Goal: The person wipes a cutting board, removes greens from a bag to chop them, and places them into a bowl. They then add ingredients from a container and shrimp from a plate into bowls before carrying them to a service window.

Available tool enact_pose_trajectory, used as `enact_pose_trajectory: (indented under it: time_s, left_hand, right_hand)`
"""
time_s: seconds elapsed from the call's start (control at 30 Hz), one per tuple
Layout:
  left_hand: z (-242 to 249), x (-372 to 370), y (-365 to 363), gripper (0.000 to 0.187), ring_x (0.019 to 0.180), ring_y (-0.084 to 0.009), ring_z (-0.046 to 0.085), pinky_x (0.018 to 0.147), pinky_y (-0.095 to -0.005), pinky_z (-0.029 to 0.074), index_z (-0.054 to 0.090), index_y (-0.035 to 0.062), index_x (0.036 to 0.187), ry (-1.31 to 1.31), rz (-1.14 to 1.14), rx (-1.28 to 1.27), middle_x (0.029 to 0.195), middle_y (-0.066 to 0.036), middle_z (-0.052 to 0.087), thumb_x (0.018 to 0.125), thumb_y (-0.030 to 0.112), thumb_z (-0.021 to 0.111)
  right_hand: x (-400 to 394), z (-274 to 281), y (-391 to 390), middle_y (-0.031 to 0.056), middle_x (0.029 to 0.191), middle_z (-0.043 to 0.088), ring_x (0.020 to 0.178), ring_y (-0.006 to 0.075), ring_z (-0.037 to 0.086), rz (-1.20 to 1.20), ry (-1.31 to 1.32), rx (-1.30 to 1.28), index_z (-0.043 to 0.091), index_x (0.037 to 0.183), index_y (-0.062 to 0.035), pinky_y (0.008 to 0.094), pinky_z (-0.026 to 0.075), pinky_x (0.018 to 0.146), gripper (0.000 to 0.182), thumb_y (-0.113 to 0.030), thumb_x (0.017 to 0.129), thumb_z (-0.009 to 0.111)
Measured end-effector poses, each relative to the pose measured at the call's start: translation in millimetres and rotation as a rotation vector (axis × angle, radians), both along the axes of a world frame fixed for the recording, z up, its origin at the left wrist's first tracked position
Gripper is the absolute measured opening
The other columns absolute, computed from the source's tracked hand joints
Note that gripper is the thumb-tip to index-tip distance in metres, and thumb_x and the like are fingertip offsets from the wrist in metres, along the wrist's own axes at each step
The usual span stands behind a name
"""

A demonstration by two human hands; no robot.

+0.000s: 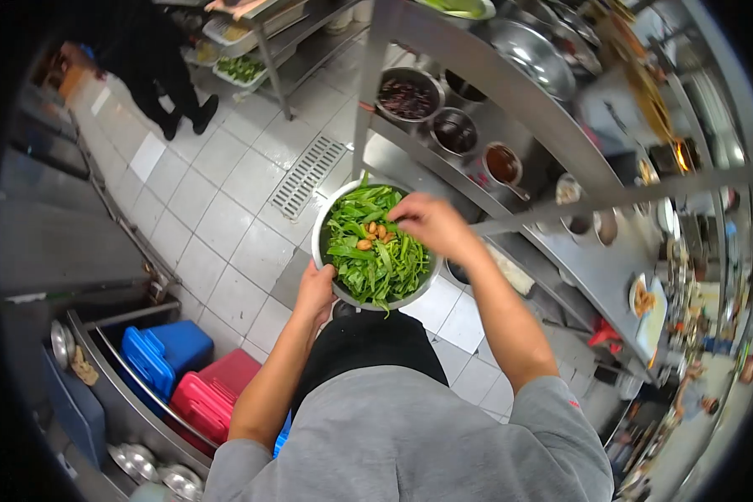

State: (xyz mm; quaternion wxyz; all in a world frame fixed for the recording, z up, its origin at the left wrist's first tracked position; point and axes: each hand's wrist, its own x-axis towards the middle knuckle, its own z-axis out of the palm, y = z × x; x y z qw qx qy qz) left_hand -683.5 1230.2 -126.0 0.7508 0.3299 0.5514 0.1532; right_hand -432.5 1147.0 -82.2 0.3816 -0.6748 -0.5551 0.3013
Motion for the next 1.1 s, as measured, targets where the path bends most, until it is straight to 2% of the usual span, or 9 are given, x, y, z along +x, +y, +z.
enact_pose_trajectory:
  time_s: [0.2, 0.23, 0.33, 0.47, 0.63, 0.7, 0.73, 0.9, 1.1]
  left_hand:
    - [30, -16, -71, 0.038, 0.047, -0.0069, 0.040, 0.037, -0.0224, 0.026, 0.050, 0.0107, 0.124, -0.049, -0.288, -0.093, 0.082, -0.001, 0.057, 0.087, 0.006, 0.045]
    - [28, -15, -82, 0.042, 0.065, -0.0126, 0.059, 0.044, -0.0257, 0.041, 0.049, 0.0111, 0.129, -0.091, -0.353, -0.108, 0.094, -0.002, 0.063, 0.089, 0.003, 0.046]
    - [37, -21, -124, 0.041, 0.067, -0.0121, 0.059, 0.045, -0.0251, 0.041, 0.049, 0.0119, 0.129, -0.197, -0.418, -0.109, 0.095, -0.002, 0.063, 0.089, 0.003, 0.045]
    - [25, -3, -192, 0.041, 0.065, -0.0104, 0.055, 0.044, -0.0240, 0.039, 0.051, 0.0102, 0.128, -0.290, -0.643, -0.102, 0.101, -0.003, 0.061, 0.088, 0.003, 0.044]
    - [28, 52, -314, 0.048, 0.110, -0.0199, 0.058, 0.086, -0.0357, 0.051, 0.046, 0.0090, 0.137, -0.277, -0.815, -0.147, 0.124, -0.008, 0.059, 0.090, 0.005, 0.044]
    - [26, 69, -373, 0.038, 0.063, -0.0129, 0.056, 0.043, -0.0268, 0.041, 0.049, 0.0091, 0.127, -0.128, -0.935, -0.126, 0.098, -0.006, 0.062, 0.089, 0.008, 0.044]
    - [13, 74, -393, 0.037, 0.057, -0.0126, 0.050, 0.038, -0.0259, 0.033, 0.049, 0.0095, 0.126, -0.087, -0.942, -0.156, 0.092, -0.005, 0.060, 0.089, 0.009, 0.045]
    - [0, 85, -533, 0.034, 0.047, -0.0118, 0.041, 0.034, -0.0242, 0.025, 0.050, 0.0127, 0.116, 0.002, -1.067, -0.276, 0.081, -0.002, 0.054, 0.083, 0.006, 0.046]
    - [25, 151, -676, 0.029, 0.045, -0.0123, 0.040, 0.034, -0.0250, 0.025, 0.050, 0.0088, 0.112, -0.019, -1.315, -0.294, 0.075, -0.003, 0.051, 0.083, 0.003, 0.046]
  right_hand:
    - [-44, 64, -126, 0.0144, 0.107, 0.068, 0.102, 0.0342, 0.063, -0.257, -0.027, -0.090, 0.072, 0.104, -0.0072, 0.0400, 0.051, 0.086, 0.027, 0.002, 0.080, 0.065]
    - [-43, 76, -153, 0.0121, 0.096, 0.068, 0.089, 0.0292, 0.065, -0.384, -0.028, -0.028, 0.071, 0.104, -0.0064, 0.0369, 0.052, 0.079, 0.026, 0.001, 0.079, 0.067]
    - [-70, 107, -243, 0.0085, 0.082, 0.063, 0.071, 0.0207, 0.059, -0.701, -0.030, -0.065, 0.069, 0.104, -0.0056, 0.0315, 0.050, 0.069, 0.025, -0.001, 0.079, 0.070]
    - [-105, 65, -413, 0.0012, 0.070, 0.052, 0.063, 0.0099, 0.048, -1.115, 0.125, -0.147, 0.069, 0.104, -0.0061, 0.0266, 0.045, 0.061, 0.028, -0.001, 0.077, 0.068]
    - [-216, -75, -652, 0.0040, 0.064, 0.057, 0.059, 0.0154, 0.053, -1.356, -0.033, -0.504, 0.073, 0.107, -0.0109, 0.0318, 0.047, 0.057, 0.034, -0.009, 0.073, 0.070]
    - [-281, -113, -749, 0.0149, 0.099, 0.071, 0.094, 0.0305, 0.068, -1.191, 0.092, -0.890, 0.065, 0.124, -0.0169, 0.0403, 0.055, 0.081, 0.054, -0.016, 0.070, 0.074]
    - [-323, -152, -800, 0.0181, 0.115, 0.067, 0.110, 0.0354, 0.063, -1.119, 0.140, -0.961, 0.061, 0.130, -0.0168, 0.0427, 0.051, 0.093, 0.060, -0.020, 0.072, 0.076]
    - [-412, -105, -885, 0.0207, 0.110, 0.068, 0.103, 0.0341, 0.066, -1.800, 0.366, -0.790, 0.063, 0.124, -0.0037, 0.0399, 0.052, 0.090, 0.058, -0.029, 0.075, 0.079]
    - [-304, -18, -922, 0.0098, 0.101, 0.069, 0.079, 0.0156, 0.065, -1.899, 0.971, 0.009, 0.057, 0.127, -0.0018, 0.0299, 0.053, 0.073, 0.046, -0.033, 0.094, 0.064]
